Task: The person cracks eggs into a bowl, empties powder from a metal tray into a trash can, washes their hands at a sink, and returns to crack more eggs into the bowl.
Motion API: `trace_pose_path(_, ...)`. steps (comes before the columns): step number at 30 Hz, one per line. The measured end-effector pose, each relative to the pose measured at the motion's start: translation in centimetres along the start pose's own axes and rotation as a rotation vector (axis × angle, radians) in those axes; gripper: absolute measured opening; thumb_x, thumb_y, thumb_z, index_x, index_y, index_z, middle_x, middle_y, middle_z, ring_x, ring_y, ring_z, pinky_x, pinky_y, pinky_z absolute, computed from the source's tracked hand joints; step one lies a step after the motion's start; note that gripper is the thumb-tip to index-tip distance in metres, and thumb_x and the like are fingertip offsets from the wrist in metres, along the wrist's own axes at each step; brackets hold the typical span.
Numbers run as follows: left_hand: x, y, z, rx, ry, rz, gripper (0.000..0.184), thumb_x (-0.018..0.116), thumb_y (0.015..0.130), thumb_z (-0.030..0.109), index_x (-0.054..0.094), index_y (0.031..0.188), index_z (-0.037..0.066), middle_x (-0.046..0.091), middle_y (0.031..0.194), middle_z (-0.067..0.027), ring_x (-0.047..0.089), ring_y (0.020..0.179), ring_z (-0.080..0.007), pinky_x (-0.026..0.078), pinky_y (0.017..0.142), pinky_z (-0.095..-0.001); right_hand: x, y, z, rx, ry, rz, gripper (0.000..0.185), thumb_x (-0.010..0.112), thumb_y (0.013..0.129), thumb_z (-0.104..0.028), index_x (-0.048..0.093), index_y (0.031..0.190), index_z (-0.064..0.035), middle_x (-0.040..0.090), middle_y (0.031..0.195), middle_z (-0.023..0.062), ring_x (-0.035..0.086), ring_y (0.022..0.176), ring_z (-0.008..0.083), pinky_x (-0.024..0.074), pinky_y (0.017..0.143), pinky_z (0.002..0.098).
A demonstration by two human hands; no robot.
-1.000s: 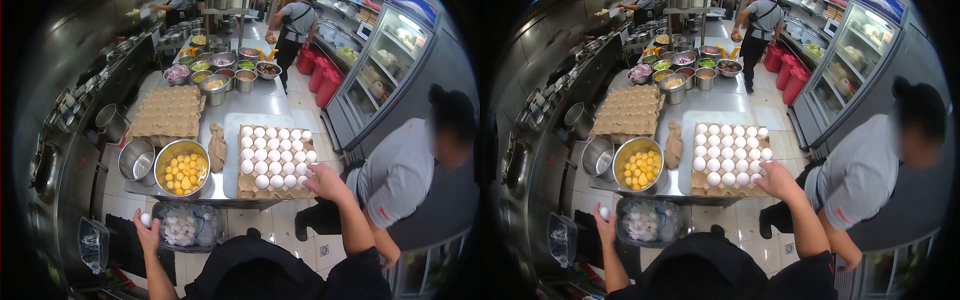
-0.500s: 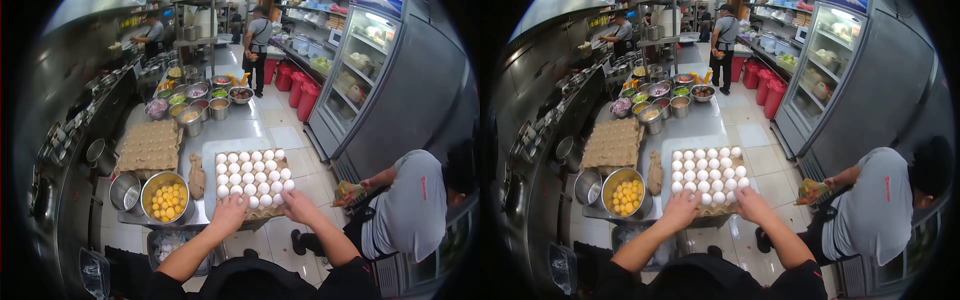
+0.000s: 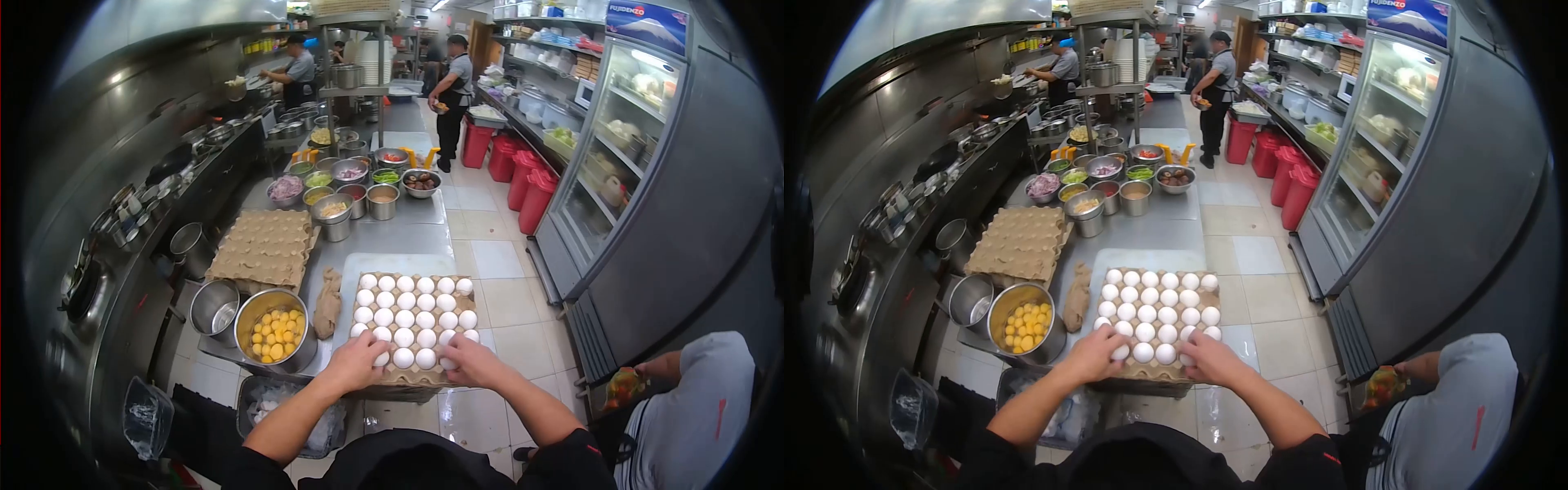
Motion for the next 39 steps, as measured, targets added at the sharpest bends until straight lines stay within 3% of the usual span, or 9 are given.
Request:
trace_pose_path(5, -6.5, -6.1, -3.1, -0.146, -0.242, 0.538, 0.038, 0.069, 0.081, 0.012, 0.055, 0.116, 0.006, 0.056, 0.107, -0.0102, 0.064, 0.089, -0.0238, 0.054, 0.076, -0.0353, -2.2, 0.4, 3.2, 0.144, 0.779, 0.269, 0.052, 0.069, 0.081, -0.012, 0.049, 0.129, -0.0088, 0.057, 0.113, 0.0152, 0.063, 0.089, 0.0302, 0.0555, 0.08, 0.0421)
trace_pose_path(10, -6.8, -17.5, -12.6, -0.6, -1.544, 0.963, 0.041, 0.04, 0.095, 0.01, 0.038, 0.135, 0.005, 0.057, 0.112, -0.0154, 0.067, 0.08, -0.0279, 0.056, 0.063, -0.0352, 2.4, 6.3, -5.1, 0.251, 1.882, 0.089, 0.05, 0.051, 0.096, -0.02, 0.038, 0.142, -0.0075, 0.057, 0.12, 0.0152, 0.065, 0.086, 0.0232, 0.0573, 0.076, 0.0397)
trace_pose_path(14, -6.9, -21.4, -17.6, -0.865, -0.988, 0.741, 0.046, 0.052, 0.095, 0.01, 0.038, 0.137, 0.0, 0.057, 0.115, -0.0186, 0.065, 0.084, -0.0291, 0.054, 0.066, -0.0363, 7.7, 11.7, -12.6, 0.309, 1.595, -0.145, 0.053, 0.058, 0.095, -0.017, 0.038, 0.143, -0.0044, 0.056, 0.123, 0.0157, 0.066, 0.089, 0.0205, 0.0569, 0.075, 0.0387)
trace_pose_path(21, -13.0, -20.9, -11.4, -0.371, 0.117, 0.861, 0.056, 0.067, 0.091, 0.018, 0.044, 0.138, -0.003, 0.059, 0.112, -0.0217, 0.063, 0.093, -0.0336, 0.052, 0.079, -0.0374, 10.3, 16.8, -21.0, -0.263, 0.404, 0.183, 0.055, 0.061, 0.095, -0.019, 0.038, 0.142, -0.0015, 0.053, 0.127, 0.0228, 0.065, 0.091, 0.037, 0.054, 0.075, 0.0428)
trace_pose_path(24, -10.4, -19.1, -13.4, -0.376, 0.024, 0.601, 0.053, 0.065, 0.093, 0.017, 0.044, 0.14, 0.005, 0.061, 0.111, -0.0193, 0.064, 0.084, -0.0312, 0.053, 0.071, -0.0368, 14.1, 18.3, -20.1, -0.182, 0.364, 0.044, 0.055, 0.063, 0.094, -0.019, 0.04, 0.14, -0.0022, 0.059, 0.117, 0.0227, 0.066, 0.093, 0.0365, 0.0541, 0.076, 0.0424)
trace_pose_path(26, -10.6, -20.6, -16.6, -0.586, -0.53, 0.747, 0.049, 0.062, 0.094, 0.015, 0.045, 0.139, 0.005, 0.061, 0.112, -0.0164, 0.065, 0.079, -0.0228, 0.053, 0.064, -0.0328, 14.0, 19.9, -18.7, -0.045, 0.652, 0.015, 0.054, 0.064, 0.094, -0.018, 0.04, 0.14, -0.0018, 0.063, 0.108, 0.0205, 0.067, 0.089, 0.0313, 0.0552, 0.073, 0.0398)
trace_pose_path(27, -9.9, -21.0, -17.0, -0.68, -0.828, 0.794, 0.047, 0.061, 0.095, 0.014, 0.045, 0.139, 0.005, 0.06, 0.112, -0.015, 0.065, 0.077, -0.0187, 0.053, 0.06, -0.0309, 14.3, 19.8, -18.7, 0.133, 1.089, -0.108, 0.058, 0.067, 0.093, -0.015, 0.038, 0.141, 0.0012, 0.064, 0.093, 0.0078, 0.063, 0.077, 0.0145, 0.0548, 0.067, 0.0305)
trace_pose_path(30, -11.0, -18.6, -17.7, -0.525, -1.472, 0.896, 0.041, 0.059, 0.093, 0.005, 0.045, 0.131, 0.005, 0.061, 0.102, -0.0107, 0.06, 0.071, -0.009, 0.047, 0.051, -0.0233, 13.5, 20.9, -19.3, 0.19, 1.279, -0.156, 0.063, 0.071, 0.086, -0.008, 0.04, 0.14, 0.0003, 0.062, 0.102, 0.0095, 0.063, 0.084, 0.0153, 0.0549, 0.068, 0.0295)
trace_pose_path(39, -10.9, -11.8, -21.3, -0.554, -0.224, 0.294, 0.048, 0.075, 0.073, 0.013, 0.05, 0.111, 0.0, 0.065, 0.104, -0.0247, 0.064, 0.098, -0.0422, 0.051, 0.082, -0.0469, 13.1, 25.6, -20.9, -0.135, 0.367, -0.012, 0.054, 0.07, 0.077, -0.015, 0.045, 0.123, -0.0003, 0.063, 0.107, 0.0282, 0.062, 0.102, 0.0442, 0.0506, 0.088, 0.0465)
Point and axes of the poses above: each hand's wrist, its own y-axis towards the middle knuckle, its own x-axis out of the palm, z = x × y, the point moved 10 cm from there along y, towards the middle knuckle
